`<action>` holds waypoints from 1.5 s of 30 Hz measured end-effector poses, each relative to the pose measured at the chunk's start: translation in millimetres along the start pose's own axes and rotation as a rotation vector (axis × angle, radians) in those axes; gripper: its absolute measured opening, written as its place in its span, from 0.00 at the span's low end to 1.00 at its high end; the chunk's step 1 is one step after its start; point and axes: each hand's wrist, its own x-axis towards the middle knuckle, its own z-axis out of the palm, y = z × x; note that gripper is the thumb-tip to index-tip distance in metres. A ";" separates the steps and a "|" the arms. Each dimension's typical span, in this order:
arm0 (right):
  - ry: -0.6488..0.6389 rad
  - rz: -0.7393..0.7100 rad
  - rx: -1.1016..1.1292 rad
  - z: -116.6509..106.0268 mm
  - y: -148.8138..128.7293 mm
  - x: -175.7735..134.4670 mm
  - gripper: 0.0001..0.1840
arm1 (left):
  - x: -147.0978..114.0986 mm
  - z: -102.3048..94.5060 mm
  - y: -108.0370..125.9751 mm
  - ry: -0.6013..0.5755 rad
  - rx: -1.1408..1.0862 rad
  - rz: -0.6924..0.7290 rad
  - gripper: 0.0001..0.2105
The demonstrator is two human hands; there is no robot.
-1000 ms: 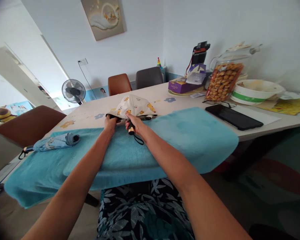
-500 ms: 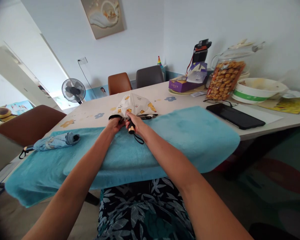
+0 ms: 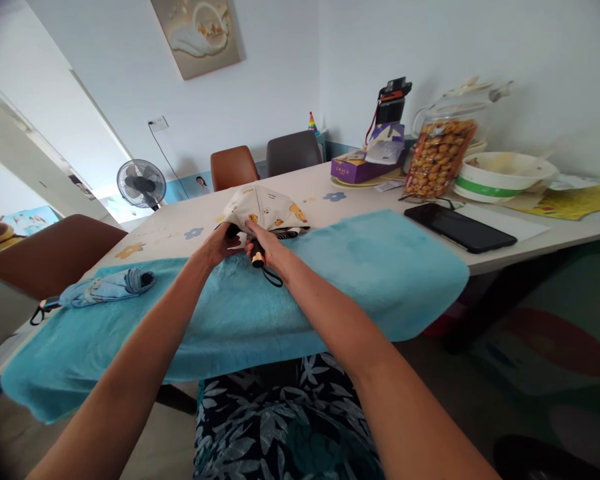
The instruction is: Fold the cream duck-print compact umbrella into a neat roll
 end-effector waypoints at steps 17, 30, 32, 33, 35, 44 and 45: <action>0.020 0.038 0.055 -0.8 -0.3 0.9 0.15 | -19.6 -2.0 -4.5 0.054 0.703 0.713 0.14; -0.012 0.012 -0.080 -0.3 2.1 4.3 0.17 | 12.8 -4.9 -16.2 -0.087 0.478 0.420 0.15; -0.023 0.027 -0.093 -0.4 2.2 4.9 0.17 | 15.7 -10.2 -13.5 -0.152 0.510 0.408 0.16; -0.025 0.035 -0.093 -0.4 2.2 5.2 0.18 | 17.6 -12.9 -11.8 -0.188 0.522 0.411 0.17; -0.017 0.052 -0.080 -0.3 2.3 5.5 0.18 | 21.5 -17.6 -7.4 -0.253 0.553 0.436 0.18; -0.013 0.062 -0.052 0.1 2.4 4.3 0.20 | 16.4 -18.5 12.6 -0.347 0.711 0.359 0.21; -0.015 0.062 -0.044 0.2 2.4 4.1 0.20 | 15.3 -17.8 12.2 -0.351 0.710 0.342 0.22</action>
